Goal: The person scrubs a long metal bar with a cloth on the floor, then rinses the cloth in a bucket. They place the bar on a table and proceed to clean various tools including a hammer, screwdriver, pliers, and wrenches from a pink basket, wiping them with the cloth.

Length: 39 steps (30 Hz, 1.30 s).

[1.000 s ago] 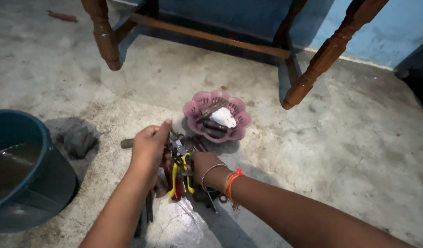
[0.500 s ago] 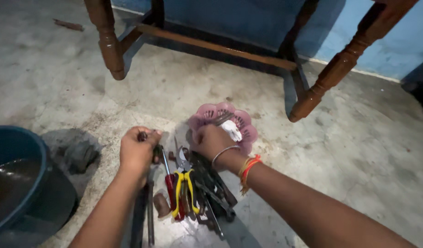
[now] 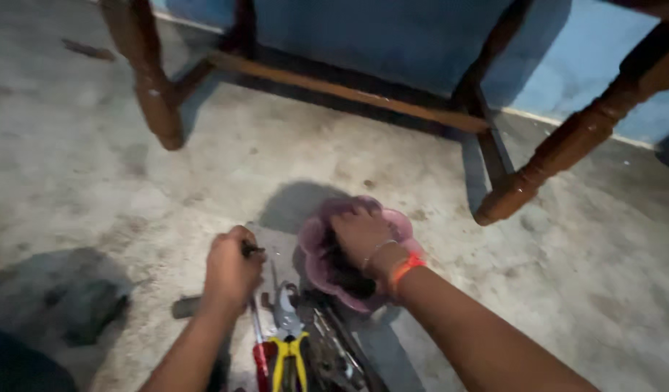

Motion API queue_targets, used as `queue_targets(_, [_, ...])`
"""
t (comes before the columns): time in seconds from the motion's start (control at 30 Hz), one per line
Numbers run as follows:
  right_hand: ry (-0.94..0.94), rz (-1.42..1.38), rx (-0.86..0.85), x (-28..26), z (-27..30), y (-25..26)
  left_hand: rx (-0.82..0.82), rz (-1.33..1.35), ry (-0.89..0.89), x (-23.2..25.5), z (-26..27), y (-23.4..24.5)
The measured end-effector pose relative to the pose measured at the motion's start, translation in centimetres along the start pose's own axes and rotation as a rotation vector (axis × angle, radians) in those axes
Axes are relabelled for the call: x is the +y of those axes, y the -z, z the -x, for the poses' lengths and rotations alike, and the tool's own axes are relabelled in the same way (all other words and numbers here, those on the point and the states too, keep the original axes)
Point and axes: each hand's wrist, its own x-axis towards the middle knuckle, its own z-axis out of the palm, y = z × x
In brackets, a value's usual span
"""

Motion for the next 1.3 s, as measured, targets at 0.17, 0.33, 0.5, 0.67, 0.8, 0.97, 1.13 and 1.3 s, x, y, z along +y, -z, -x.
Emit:
queue_targets(0.17, [0.081, 0.078, -0.080, -0.2, -0.5, -2.2, -0.017, -0.202, -0.088, -0.9, -0.1, -0.4])
queue_targets(0.33, [0.136, 0.085, 0.081, 0.4, -0.4, -2.1, -0.139, -0.424, -0.028, 0.3, 1.1, 0.2])
queue_targets(0.5, [0.111, 0.055, -0.013, 0.3, -0.3, -2.0, -0.137, -0.678, 0.126, 1.5, 2.0, -0.4])
queue_targets(0.67, [0.114, 0.047, -0.087, 0.1, -0.8, -1.8, -0.021, -0.458, -0.043, 1.4, 2.2, -2.2])
queue_targets(0.8, [0.197, 0.064, 0.100, 0.2, -0.4, -0.7, -0.028, -0.322, -0.048, 2.1, 2.7, -4.0])
queue_targets(0.97, [0.006, -0.164, -0.212, 1.3, 1.0, 1.4, 0.110, -0.246, -0.130, 4.0, 4.2, -4.9])
queue_targets(1.13, [-0.179, -0.342, -0.148, 2.3, 1.8, 3.7, 0.253, -0.006, -0.247, 6.7, 4.9, -5.0])
queue_targets(1.3, [-0.215, -1.086, -0.476, 2.9, 3.6, 7.2, 0.160, 0.105, -0.260, 8.6, 6.7, -4.3])
